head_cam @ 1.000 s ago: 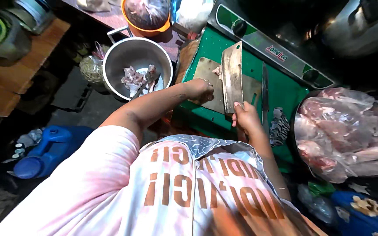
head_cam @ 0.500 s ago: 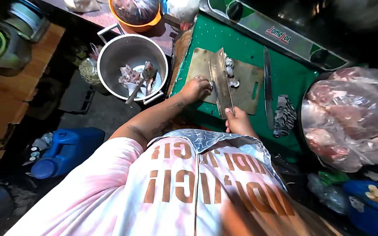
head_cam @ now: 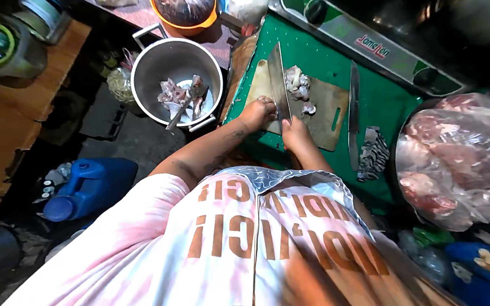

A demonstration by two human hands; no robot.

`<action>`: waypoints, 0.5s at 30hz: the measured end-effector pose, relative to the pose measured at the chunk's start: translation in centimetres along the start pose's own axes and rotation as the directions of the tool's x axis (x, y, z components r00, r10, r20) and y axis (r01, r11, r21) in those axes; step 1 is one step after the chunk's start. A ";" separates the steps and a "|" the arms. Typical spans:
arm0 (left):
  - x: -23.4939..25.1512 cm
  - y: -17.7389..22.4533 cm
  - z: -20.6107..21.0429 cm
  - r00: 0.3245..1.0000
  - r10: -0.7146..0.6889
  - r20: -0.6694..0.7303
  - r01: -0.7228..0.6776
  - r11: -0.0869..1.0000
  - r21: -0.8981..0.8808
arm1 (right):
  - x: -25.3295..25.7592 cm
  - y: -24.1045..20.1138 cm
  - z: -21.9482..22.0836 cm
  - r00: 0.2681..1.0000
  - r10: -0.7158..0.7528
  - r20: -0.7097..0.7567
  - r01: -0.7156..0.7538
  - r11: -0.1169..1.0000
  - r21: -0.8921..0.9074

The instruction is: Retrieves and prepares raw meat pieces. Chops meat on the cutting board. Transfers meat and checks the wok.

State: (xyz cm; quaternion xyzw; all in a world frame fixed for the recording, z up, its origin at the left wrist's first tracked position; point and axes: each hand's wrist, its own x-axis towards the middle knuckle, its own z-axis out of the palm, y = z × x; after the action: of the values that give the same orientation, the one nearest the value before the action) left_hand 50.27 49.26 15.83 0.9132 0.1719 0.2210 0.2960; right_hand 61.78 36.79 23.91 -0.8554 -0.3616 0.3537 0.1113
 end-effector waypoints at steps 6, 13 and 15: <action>0.1 0.2 0.7 0.998 -0.024 -0.053 0.025 1.000 0.017 | 1.7 -2.1 -1.0 1.000 0.020 0.016 -0.020 1.000 -0.009; -0.4 0.3 1.2 0.995 -0.030 -0.096 0.035 0.998 0.048 | -0.1 0.1 -0.4 0.998 0.066 0.012 -0.066 0.998 -0.015; -0.5 0.1 1.3 0.994 -0.005 -0.109 0.011 0.998 0.054 | -1.3 -3.4 -2.8 0.991 0.110 0.079 -0.109 0.994 -0.016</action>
State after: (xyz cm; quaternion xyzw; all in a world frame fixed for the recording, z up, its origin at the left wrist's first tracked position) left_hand 50.48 48.34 14.80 0.9068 0.1975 0.2646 0.2620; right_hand 61.20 38.51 28.10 -0.8597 -0.3204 0.3912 0.0720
